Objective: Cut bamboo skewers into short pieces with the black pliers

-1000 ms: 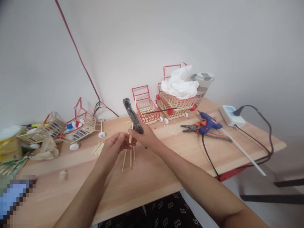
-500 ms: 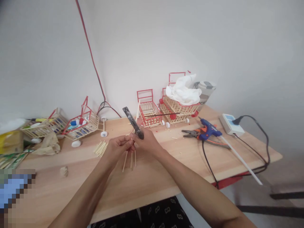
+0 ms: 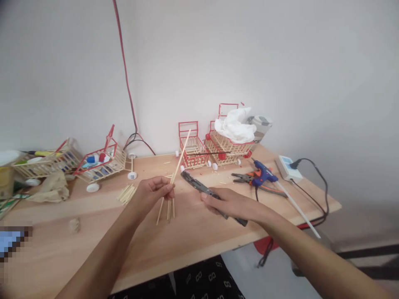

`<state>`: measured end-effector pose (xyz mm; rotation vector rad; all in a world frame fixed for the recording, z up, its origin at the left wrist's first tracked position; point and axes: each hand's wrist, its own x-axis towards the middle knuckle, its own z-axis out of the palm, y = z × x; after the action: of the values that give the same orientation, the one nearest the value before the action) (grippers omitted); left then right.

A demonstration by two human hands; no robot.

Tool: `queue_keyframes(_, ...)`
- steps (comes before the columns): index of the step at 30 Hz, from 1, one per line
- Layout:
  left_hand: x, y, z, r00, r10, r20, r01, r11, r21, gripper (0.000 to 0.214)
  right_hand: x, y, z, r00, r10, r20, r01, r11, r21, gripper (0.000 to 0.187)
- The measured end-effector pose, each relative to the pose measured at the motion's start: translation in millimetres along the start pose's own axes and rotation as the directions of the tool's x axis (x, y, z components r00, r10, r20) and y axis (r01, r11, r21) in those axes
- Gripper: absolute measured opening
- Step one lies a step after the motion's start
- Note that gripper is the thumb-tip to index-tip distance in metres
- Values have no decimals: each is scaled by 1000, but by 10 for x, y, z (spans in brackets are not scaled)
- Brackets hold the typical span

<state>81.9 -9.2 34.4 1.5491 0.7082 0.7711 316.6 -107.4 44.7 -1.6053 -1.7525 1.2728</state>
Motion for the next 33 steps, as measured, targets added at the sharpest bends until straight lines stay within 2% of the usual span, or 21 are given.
queue_keyframes(4, 1, -12, 66, 996, -30, 84, 28, 999, 28, 16, 28, -77, 37, 998, -5, 65, 4, 1000, 17, 51)
queue_keyframes(10, 13, -79, 49, 985, -74, 157, 73, 997, 12, 17, 108, -115, 95, 999, 22, 27, -22, 1000, -12, 54)
queue_keyframes(16, 5, -110, 26, 979, -100, 180, 107, 994, -25, 19, 63, -159, 109, 998, 37, -44, -43, 991, -130, 55)
queue_keyframes(22, -8, -100, 32, 969, -146, 199, 162, 984, -70, 24, 18, -238, 104, 992, -29, -127, -11, 951, -309, 54)
queue_keyframes(26, -13, -92, 59, 966, -175, 192, 191, 979, -67, 26, 2, -250, 110, 991, -35, -126, -10, 939, -343, 55)
queue_keyframes(33, -8, -108, 84, 972, -161, 171, 169, 985, -31, 24, 0, -244, 152, 985, -55, -161, -9, 928, -373, 55)
